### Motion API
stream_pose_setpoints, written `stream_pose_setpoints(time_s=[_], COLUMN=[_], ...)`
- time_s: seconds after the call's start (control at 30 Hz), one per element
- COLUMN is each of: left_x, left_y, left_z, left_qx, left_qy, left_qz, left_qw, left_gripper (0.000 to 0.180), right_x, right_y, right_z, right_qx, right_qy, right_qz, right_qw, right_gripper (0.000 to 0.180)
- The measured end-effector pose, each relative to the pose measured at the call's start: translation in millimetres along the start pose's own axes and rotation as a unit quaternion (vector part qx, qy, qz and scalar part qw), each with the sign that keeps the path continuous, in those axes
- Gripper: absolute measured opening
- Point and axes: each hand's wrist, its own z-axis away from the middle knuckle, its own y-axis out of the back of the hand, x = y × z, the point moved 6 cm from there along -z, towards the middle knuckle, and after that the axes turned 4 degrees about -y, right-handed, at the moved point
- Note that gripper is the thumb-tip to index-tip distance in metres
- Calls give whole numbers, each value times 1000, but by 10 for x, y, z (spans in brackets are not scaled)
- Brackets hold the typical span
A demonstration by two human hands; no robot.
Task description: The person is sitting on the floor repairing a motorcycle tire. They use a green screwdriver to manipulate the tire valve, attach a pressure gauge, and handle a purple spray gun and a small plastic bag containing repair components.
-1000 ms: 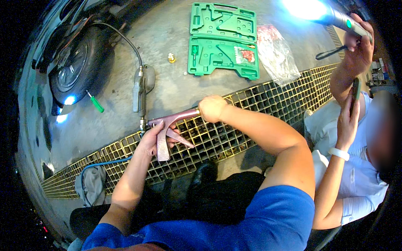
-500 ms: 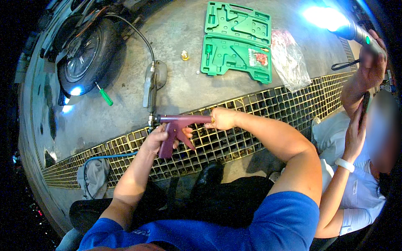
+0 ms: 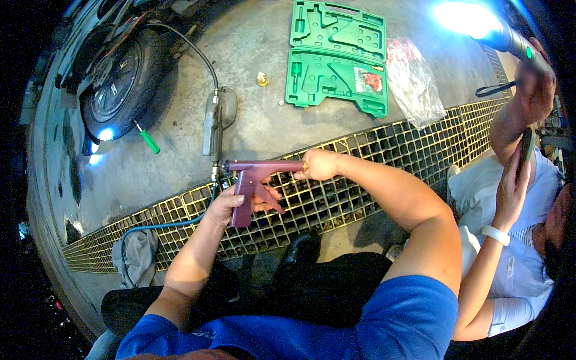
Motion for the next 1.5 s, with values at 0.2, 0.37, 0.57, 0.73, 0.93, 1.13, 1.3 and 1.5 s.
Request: stream_pose_setpoints(time_s=[0.2, 0.37, 0.57, 0.73, 0.93, 1.13, 1.3, 1.5], left_x=[-5, -52, -118, -80, -146, -203, -211, -216], left_y=[-9, -25, 66, 1, 35, 71, 89, 74], left_z=[-30, -49, -55, -88, -84, -99, -114, -133], left_qx=[19, 32, 9, 43, 89, 68, 86, 80], left_qy=[3, 12, 6, 19, -5, -38, -56, -58], left_qz=[-1, 22, 44, 126, 67, 109, 69, 62], left_qw=[1000, 999, 999, 991, 994, 991, 992, 993], left_gripper=[55, 51, 54, 79, 92, 82, 77, 77], right_x=[-5, 40, 52, 89, 81, 43, 23, 150], right_y=[5, 14, 9, -31, 1, 42, 37, -38], right_z=[13, -13, -26, -38, -65, -43, -23, -132], right_qx=[-7, -6, -11, -21, -12, -13, -13, -23], right_qy=[-3, 3, 14, 17, 23, 26, 39, 58], right_qz=[-1, 20, 12, 6, 9, 30, 29, 40], right_qw=[1000, 1000, 1000, 1000, 1000, 999, 999, 997], right_gripper=[45, 45, 44, 42, 41, 39, 41, 38])
